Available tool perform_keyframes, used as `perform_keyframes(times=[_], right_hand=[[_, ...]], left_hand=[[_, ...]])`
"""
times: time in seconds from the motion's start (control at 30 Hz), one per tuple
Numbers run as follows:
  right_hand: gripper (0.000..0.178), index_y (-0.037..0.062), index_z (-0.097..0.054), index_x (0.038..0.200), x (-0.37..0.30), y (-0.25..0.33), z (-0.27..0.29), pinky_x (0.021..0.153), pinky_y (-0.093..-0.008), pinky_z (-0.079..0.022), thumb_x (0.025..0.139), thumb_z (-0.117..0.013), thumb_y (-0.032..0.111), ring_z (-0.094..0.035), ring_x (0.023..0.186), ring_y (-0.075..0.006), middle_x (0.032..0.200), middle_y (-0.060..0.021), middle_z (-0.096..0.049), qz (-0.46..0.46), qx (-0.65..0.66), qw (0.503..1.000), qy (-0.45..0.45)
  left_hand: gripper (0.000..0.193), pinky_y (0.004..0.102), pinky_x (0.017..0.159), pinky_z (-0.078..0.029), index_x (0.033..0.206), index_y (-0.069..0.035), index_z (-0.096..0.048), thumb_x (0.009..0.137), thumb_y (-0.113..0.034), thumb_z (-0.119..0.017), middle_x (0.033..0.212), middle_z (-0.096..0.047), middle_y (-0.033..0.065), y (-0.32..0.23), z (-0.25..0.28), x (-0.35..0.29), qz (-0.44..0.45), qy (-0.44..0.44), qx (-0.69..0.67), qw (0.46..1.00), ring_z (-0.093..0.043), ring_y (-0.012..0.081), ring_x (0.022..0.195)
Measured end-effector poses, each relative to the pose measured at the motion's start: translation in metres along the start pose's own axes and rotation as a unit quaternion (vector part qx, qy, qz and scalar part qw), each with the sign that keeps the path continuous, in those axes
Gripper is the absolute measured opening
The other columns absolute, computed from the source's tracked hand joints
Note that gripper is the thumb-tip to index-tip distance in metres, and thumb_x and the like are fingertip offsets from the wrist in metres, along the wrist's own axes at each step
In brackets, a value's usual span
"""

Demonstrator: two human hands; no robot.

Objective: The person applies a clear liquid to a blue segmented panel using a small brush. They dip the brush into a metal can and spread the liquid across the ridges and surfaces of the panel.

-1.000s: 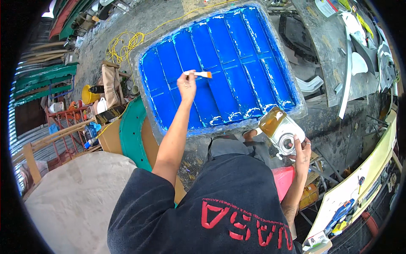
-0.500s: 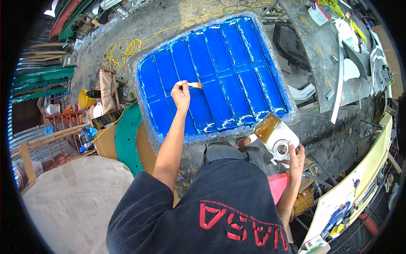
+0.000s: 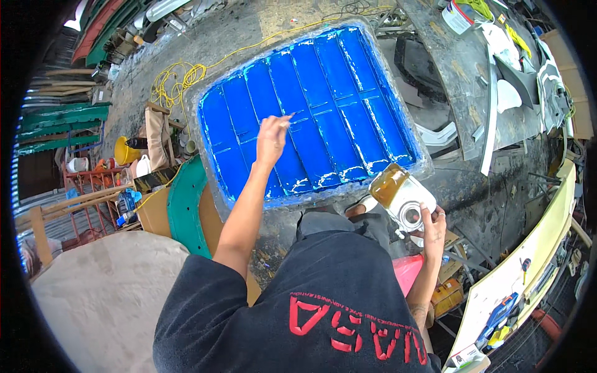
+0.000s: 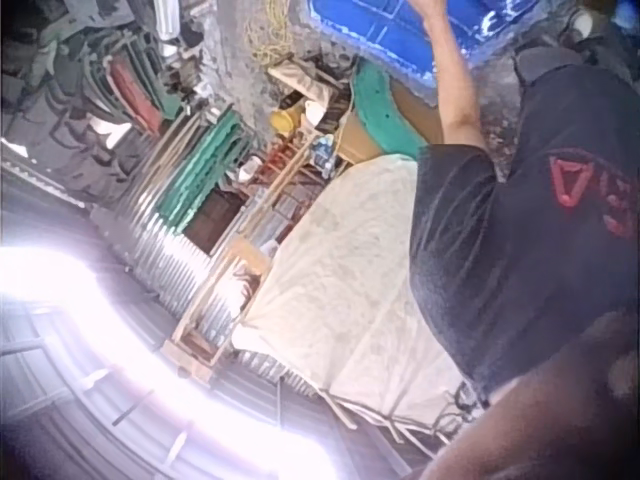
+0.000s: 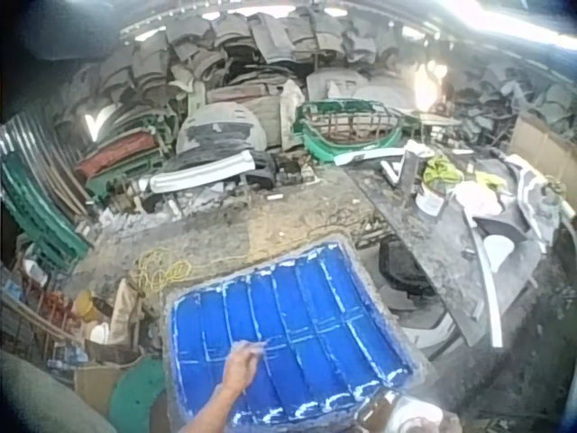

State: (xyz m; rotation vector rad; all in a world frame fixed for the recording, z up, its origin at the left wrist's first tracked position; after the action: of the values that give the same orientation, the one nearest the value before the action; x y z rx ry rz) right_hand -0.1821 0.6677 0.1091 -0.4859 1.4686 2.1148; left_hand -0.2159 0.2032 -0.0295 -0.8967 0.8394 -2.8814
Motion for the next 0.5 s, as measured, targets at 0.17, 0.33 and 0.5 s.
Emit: perform_keyframes(times=[0.17,0.33,0.5], right_hand=[[0.076,-0.0114,-0.038,0.139,0.008,0.000,0.009,0.058,-0.0314,-0.059,0.091,-0.073,0.035,-0.064,0.096,-0.0164,0.111,-0.0137,-0.063,0.015,0.004,1.000,0.017],[0.078,-0.0119,-0.039,0.138,0.019,-0.008,0.025,0.058,-0.0299,-0.057,0.089,-0.075,0.037,-0.064,0.095,-0.0155,0.108,-0.0128,-0.063,0.031,0.022,0.999,0.020],[0.082,-0.0146,-0.038,0.138,0.040,-0.010,0.042,0.055,-0.0276,-0.054,0.088,-0.076,0.038,-0.064,0.088,-0.0150,0.102,-0.0122,-0.064,0.052,0.010,0.997,0.047]], left_hand=[[0.024,0.0425,0.083,-0.048,0.113,-0.007,-0.070,0.089,-0.008,-0.065,0.101,-0.062,0.0101,-0.035,-0.007,-0.029,-0.060,0.246,0.102,0.962,-0.055,0.0303,0.091],[0.027,0.0419,0.081,-0.047,0.115,-0.008,-0.070,0.089,-0.005,-0.064,0.094,-0.063,0.0094,-0.078,0.022,-0.037,-0.017,0.293,0.003,0.956,-0.056,0.0297,0.088],[0.019,0.0414,0.080,-0.049,0.108,-0.006,-0.071,0.091,-0.006,-0.061,0.112,-0.068,0.0099,-0.075,0.008,-0.019,0.030,0.250,0.087,0.964,-0.057,0.0323,0.091]])
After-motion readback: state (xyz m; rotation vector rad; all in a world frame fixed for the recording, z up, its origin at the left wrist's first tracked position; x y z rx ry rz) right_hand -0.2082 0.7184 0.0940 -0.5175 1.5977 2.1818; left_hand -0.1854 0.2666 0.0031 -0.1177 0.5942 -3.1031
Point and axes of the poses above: each hand's wrist, its own x-axis towards the middle knuckle, its own z-axis out of the back of the hand, y = z × x, the point moved 2 cm from there along x, towards the middle knuckle
